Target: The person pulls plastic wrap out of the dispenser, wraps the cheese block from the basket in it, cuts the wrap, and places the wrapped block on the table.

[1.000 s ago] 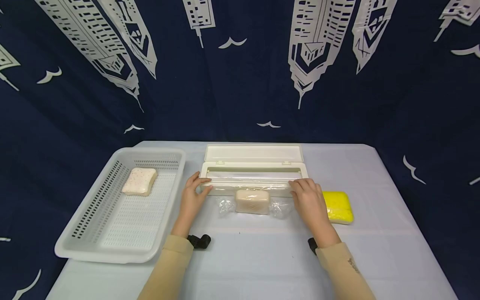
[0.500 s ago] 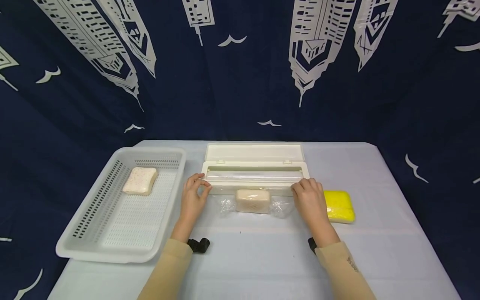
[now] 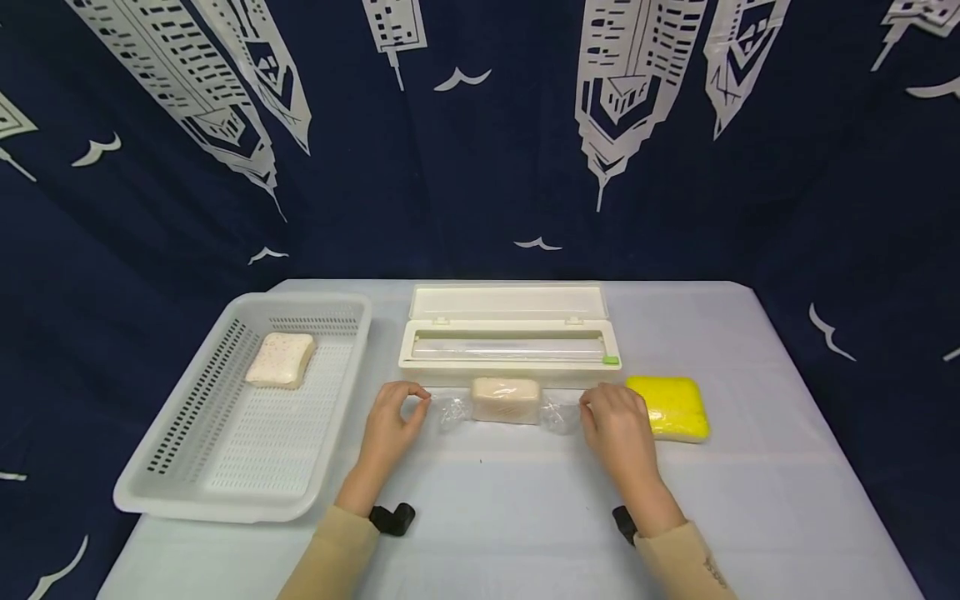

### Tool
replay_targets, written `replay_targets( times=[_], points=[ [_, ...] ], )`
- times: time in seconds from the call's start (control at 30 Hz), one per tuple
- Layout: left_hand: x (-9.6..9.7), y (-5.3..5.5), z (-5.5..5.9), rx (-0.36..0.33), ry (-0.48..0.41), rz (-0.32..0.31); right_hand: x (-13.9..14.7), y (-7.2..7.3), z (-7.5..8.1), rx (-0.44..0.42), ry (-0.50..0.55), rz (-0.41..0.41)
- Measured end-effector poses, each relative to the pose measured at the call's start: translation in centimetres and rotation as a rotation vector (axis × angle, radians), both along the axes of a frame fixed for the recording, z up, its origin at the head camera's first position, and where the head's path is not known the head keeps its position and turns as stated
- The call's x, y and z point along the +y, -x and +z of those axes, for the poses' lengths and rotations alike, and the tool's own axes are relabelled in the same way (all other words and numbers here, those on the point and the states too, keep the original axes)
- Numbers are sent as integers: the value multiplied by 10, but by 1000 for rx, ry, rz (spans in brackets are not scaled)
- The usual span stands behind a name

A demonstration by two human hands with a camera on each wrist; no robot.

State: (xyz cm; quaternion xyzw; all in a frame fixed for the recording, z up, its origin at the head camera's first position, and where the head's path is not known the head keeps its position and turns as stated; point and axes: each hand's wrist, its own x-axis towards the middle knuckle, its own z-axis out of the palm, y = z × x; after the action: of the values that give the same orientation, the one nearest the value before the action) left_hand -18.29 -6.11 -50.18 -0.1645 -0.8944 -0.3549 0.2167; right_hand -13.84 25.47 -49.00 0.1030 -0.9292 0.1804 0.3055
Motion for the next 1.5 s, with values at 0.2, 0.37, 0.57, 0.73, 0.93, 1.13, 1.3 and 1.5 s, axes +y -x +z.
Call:
replay_targets(
  times=[0.2, 0.37, 0.57, 0.73, 0.93, 1.13, 1.3, 1.5],
  points=[
    [2, -9, -5, 49, 120, -51, -9, -11, -8, 16, -8, 33],
    [6, -13, -6, 100, 222, -91, -13, -12, -13, 27, -39, 50],
    [12, -18, 1, -55, 322, -106, -16, -13, -8, -68, -77, 40],
    [9, -23, 29, -188, 349, -58, -19, -12, 14, -214, -13, -5],
    [15, -6, 51, -243, 215, -24, -33, 10, 28, -380, 130, 59],
    [43, 9, 38, -408, 176, -182, -48, 22, 22, -465, 144, 111],
    [53, 9, 29, -386, 178, -132, -50, 20, 17, -496, 146, 67],
    [49, 8, 21, -356, 244, -100, -45, 17, 11, -531, 91, 21]
  ],
)
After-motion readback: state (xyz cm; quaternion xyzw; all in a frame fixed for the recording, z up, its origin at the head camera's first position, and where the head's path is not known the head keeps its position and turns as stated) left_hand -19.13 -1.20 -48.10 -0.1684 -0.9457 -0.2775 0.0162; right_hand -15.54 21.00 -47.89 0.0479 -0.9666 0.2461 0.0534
